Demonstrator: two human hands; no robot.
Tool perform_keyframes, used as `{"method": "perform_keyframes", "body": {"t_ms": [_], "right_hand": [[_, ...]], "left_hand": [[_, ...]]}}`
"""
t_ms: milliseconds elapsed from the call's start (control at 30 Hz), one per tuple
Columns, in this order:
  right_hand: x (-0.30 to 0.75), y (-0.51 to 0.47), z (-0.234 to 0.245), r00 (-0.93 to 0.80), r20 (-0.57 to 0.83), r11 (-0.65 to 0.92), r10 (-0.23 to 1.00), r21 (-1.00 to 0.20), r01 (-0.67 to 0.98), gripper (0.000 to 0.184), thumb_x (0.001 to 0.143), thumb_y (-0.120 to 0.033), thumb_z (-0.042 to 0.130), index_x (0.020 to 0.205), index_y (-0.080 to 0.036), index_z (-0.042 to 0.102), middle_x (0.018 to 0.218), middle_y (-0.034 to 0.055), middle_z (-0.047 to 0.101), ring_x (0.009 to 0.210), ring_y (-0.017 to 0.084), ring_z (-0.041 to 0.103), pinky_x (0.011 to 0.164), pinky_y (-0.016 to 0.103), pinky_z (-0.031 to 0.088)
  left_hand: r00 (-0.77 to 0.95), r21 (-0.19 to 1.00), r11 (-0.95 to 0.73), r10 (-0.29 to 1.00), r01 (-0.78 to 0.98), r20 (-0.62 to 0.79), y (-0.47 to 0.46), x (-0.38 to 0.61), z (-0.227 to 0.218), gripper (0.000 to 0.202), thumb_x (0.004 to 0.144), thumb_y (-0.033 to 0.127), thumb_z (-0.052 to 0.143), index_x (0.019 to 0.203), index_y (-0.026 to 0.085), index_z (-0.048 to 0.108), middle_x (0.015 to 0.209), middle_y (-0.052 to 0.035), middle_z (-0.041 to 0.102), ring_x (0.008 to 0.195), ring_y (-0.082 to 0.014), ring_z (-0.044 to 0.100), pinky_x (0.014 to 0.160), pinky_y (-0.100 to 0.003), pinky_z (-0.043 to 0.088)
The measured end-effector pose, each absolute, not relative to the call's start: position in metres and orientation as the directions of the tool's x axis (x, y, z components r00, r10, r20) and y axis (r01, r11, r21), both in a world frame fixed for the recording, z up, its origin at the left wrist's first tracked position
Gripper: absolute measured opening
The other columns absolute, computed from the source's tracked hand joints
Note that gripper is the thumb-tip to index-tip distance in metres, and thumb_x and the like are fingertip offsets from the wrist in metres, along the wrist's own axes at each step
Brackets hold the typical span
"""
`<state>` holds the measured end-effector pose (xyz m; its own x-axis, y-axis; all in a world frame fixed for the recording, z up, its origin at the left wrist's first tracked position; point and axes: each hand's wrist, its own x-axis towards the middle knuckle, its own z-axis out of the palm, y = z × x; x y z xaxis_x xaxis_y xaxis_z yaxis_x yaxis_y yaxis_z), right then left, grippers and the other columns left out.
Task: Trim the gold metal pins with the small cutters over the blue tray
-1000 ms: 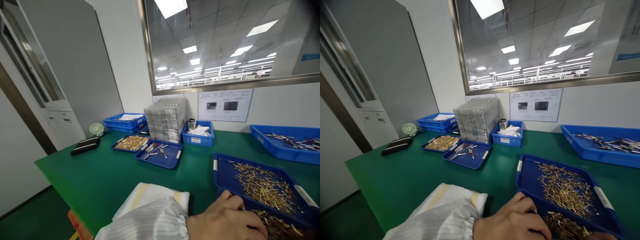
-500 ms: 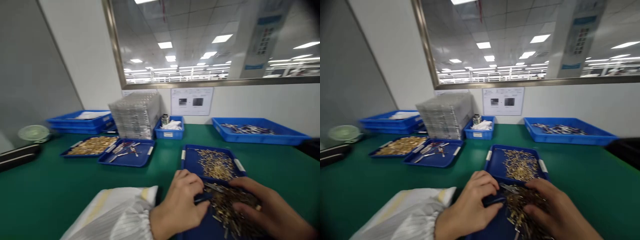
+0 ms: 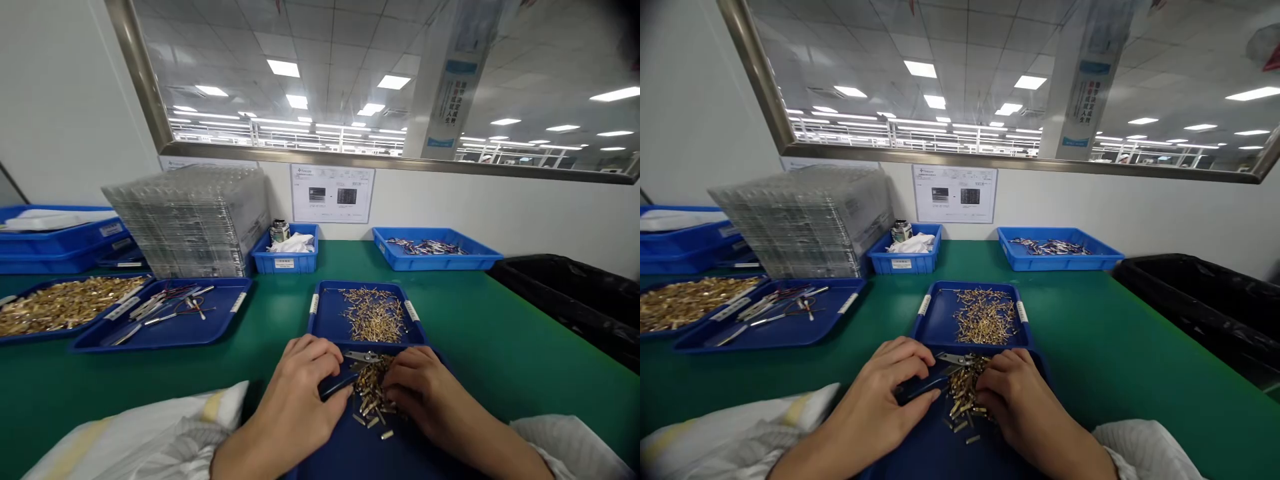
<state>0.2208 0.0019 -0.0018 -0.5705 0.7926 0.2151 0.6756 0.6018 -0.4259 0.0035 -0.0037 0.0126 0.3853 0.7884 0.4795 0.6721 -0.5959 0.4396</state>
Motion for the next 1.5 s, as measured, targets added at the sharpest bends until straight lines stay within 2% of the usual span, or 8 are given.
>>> {"method": "perform_keyframes", "body": {"t_ms": [167,333,700,867,1033,1167,1300,1500], "right_hand": [[0.222,0.001,0.002,-0.524,0.286,0.592,0.803,-0.495,0.636,0.016,0.083,-0.008,0.048,0.077,-0.019,0.058,0.076,0.0015,0.059,0.071,0.015,0.054,0.070,0.030,0.039],[0.222,-0.002,0.007,-0.470,0.312,0.561,0.825,-0.543,0.625,0.014,0.084,-0.011,0.047,0.076,-0.018,0.056,0.073,0.0014,0.058,0.068,0.015,0.054,0.064,0.027,0.039],[0.220,-0.005,0.013,-0.458,0.257,0.506,0.851,-0.631,0.587,0.016,0.084,-0.013,0.047,0.072,-0.017,0.056,0.070,0.0006,0.057,0.064,0.013,0.053,0.059,0.024,0.039],[0.220,-0.006,0.011,-0.514,0.253,0.528,0.820,-0.681,0.507,0.010,0.082,-0.010,0.049,0.084,-0.018,0.056,0.081,0.0023,0.057,0.071,0.014,0.054,0.061,0.024,0.041],[0.219,-0.006,0.008,-0.531,0.281,0.559,0.800,-0.672,0.486,0.016,0.087,-0.012,0.044,0.073,-0.018,0.049,0.073,0.0001,0.053,0.065,0.013,0.050,0.059,0.024,0.038],[0.220,-0.006,0.009,-0.471,0.278,0.517,0.837,-0.681,0.519,0.014,0.089,-0.017,0.041,0.077,-0.019,0.048,0.073,-0.0003,0.054,0.065,0.013,0.049,0.060,0.024,0.038],[0.220,-0.005,0.009,-0.463,0.205,0.456,0.863,-0.712,0.534,0.011,0.089,-0.019,0.042,0.082,-0.019,0.050,0.073,-0.0007,0.056,0.064,0.013,0.049,0.058,0.023,0.038],[0.220,-0.005,0.011,-0.424,0.193,0.394,0.885,-0.797,0.457,0.019,0.091,-0.027,0.041,0.082,-0.018,0.055,0.073,0.0004,0.058,0.065,0.013,0.050,0.058,0.023,0.040]], "left_hand": [[0.405,0.435,-0.584,0.802,0.685,0.439,-0.005,0.003,0.015,0.013,0.069,0.015,0.063,0.062,0.017,0.052,0.080,-0.0012,0.061,0.077,-0.0194,0.053,0.072,-0.037,0.042],[0.516,0.436,-0.653,0.757,0.619,0.401,-0.007,0.004,0.017,0.013,0.069,0.014,0.064,0.064,0.016,0.052,0.082,-0.0011,0.060,0.081,-0.0194,0.051,0.076,-0.037,0.041],[0.574,0.399,-0.706,0.708,0.585,0.411,-0.011,0.005,0.018,0.012,0.073,0.017,0.063,0.066,0.016,0.053,0.083,-0.0011,0.060,0.084,-0.0189,0.050,0.081,-0.037,0.039],[0.611,0.321,-0.717,0.696,0.619,0.376,-0.014,0.003,0.020,0.010,0.075,0.018,0.060,0.067,0.017,0.055,0.080,-0.0016,0.059,0.079,-0.0189,0.049,0.077,-0.037,0.040],[0.632,0.304,-0.743,0.668,0.597,0.392,-0.014,0.004,0.018,0.009,0.074,0.018,0.062,0.067,0.017,0.056,0.080,-0.0009,0.060,0.079,-0.0179,0.048,0.080,-0.036,0.039],[0.632,0.308,-0.734,0.678,0.605,0.375,-0.013,0.003,0.017,0.011,0.076,0.018,0.061,0.067,0.017,0.054,0.084,-0.0015,0.060,0.080,-0.0187,0.048,0.081,-0.038,0.039],[0.622,0.308,-0.717,0.696,0.625,0.359,-0.014,0.003,0.018,0.011,0.077,0.019,0.060,0.068,0.016,0.054,0.085,-0.0015,0.059,0.082,-0.0192,0.047,0.084,-0.040,0.037],[0.624,0.307,-0.720,0.693,0.622,0.360,-0.014,0.004,0.018,0.011,0.076,0.019,0.060,0.066,0.016,0.054,0.083,-0.0020,0.059,0.080,-0.0190,0.048,0.081,-0.039,0.039]]}}
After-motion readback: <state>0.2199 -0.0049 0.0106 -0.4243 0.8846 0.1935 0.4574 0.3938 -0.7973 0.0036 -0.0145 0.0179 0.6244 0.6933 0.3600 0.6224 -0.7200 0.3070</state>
